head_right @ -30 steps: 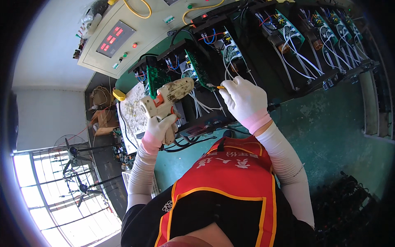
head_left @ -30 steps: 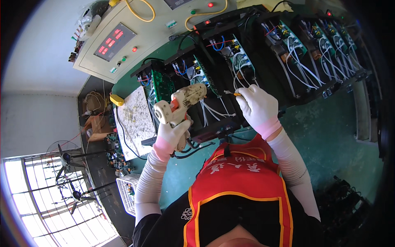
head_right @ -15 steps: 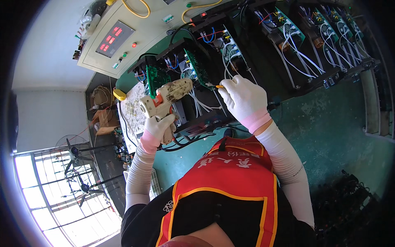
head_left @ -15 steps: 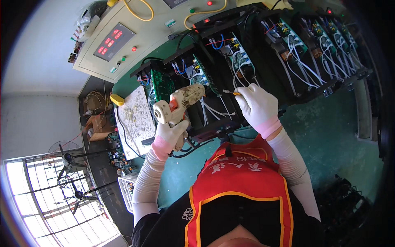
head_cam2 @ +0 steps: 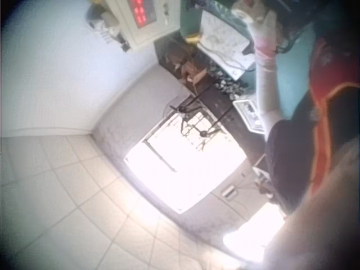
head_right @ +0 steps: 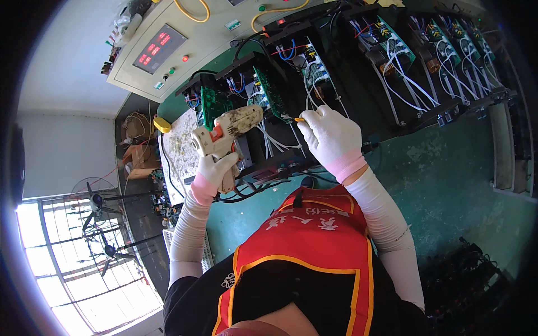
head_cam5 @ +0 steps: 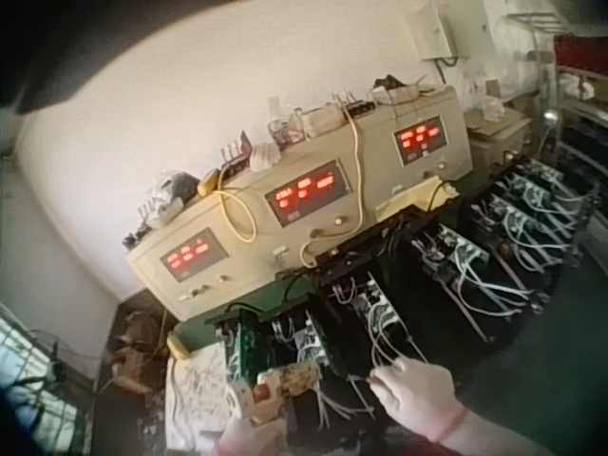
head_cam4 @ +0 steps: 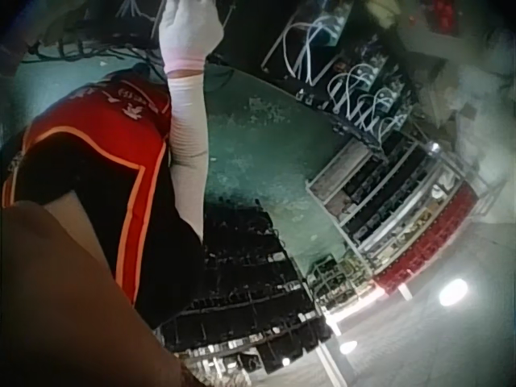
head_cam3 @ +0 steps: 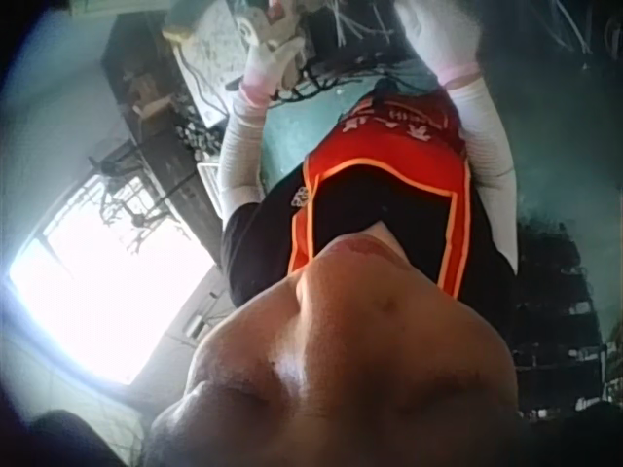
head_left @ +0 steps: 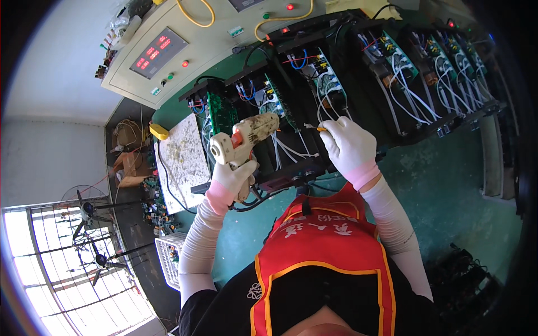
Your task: Assemble electronic components by securing wires and boards inside chassis using hot glue and manual adjustment.
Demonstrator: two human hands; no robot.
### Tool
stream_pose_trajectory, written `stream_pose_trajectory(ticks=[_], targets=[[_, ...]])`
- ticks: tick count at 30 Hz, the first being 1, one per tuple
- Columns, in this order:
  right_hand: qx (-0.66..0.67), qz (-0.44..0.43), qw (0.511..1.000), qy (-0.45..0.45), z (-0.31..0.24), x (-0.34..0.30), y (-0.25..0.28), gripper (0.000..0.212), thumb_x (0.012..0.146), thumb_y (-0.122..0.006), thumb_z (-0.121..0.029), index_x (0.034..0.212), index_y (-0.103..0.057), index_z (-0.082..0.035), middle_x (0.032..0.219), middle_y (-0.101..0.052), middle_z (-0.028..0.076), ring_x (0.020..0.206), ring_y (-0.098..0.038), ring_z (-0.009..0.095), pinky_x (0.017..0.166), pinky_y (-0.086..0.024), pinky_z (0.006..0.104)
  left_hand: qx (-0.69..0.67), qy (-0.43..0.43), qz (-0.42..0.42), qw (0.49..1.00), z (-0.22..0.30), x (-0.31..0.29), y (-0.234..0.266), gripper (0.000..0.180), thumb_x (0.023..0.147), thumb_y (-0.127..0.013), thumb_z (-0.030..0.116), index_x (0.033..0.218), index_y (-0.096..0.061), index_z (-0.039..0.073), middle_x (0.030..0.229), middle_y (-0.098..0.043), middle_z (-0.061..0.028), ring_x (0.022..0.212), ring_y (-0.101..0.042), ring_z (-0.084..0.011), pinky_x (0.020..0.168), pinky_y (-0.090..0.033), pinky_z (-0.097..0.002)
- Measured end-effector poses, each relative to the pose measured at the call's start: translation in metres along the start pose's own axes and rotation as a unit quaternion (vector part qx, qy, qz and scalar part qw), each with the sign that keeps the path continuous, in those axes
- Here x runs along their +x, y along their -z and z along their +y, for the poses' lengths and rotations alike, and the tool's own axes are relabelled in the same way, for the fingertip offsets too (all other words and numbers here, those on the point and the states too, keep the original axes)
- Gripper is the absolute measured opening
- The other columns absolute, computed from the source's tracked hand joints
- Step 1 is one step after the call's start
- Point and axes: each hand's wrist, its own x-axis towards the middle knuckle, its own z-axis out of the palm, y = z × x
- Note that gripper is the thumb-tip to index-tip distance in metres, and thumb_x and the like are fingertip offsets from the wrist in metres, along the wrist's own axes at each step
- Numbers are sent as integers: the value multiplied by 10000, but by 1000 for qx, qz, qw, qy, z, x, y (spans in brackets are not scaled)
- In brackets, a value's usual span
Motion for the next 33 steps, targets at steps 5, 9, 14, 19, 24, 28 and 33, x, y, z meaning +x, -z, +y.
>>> stream_pose_trajectory(ticks=[5,9,14,19,24,28,33], targets=[[12,1,1000,14,3,1,-2,116,845,-671,-258,886,-638,-155,742,-583,42,613,-611,232,499,-474,329,0,-1,-4,1000,0,-11,-5,402,795,-653,34,1175,-522,18,908,-594,-33,661,-587,-112,556,-507,-264],[31,-15,999,18,1,-1,4,134,819,-688,-180,940,-658,-130,759,-577,51,653,-613,248,550,-485,342,-14,12,33,999,4,-18,-3,422,801,-640,29,1203,-514,10,912,-613,-50,638,-593,-125,554,-510,-263],[164,43,985,-22,-1,-4,11,212,790,-696,-88,999,-660,-75,760,-586,75,685,-631,223,603,-493,295,-123,26,96,987,1,-61,21,414,868,-564,153,1236,-480,-18,1001,-633,-134,605,-595,-171,528,-511,-285],[350,-55,934,-55,-6,-46,29,211,827,-577,35,1018,-652,-14,816,-632,89,659,-612,147,594,-461,234,-332,-48,92,937,-44,-101,40,467,871,-540,296,1215,-478,-13,1138,-577,-229,613,-561,-203,563,-492,-354],[318,-118,903,-265,-39,-136,-4,214,878,-513,-34,1028,-665,-14,859,-622,105,719,-596,203,681,-470,293,-384,-127,-17,914,-91,-92,79,571,814,-628,380,1178,-474,-32,1133,-572,-273,529,-544,-211,526,-462,-369],[173,-110,923,-326,-91,-170,-44,212,883,-549,-69,1047,-679,-39,911,-639,128,801,-628,251,736,-483,305,-450,-142,-57,880,-96,-79,124,591,817,-641,386,1200,-446,-20,1164,-530,-283,535,-554,-222,478,-456,-356],[222,-201,910,-285,-163,-146,-111,384,851,-649,-120,1227,-590,-72,1038,-648,155,951,-640,305,827,-497,345,-479,-157,-39,863,-111,-62,173,609,858,-610,434,1263,-430,16,1193,-523,-253,553,-539,-207,501,-486,-374]])
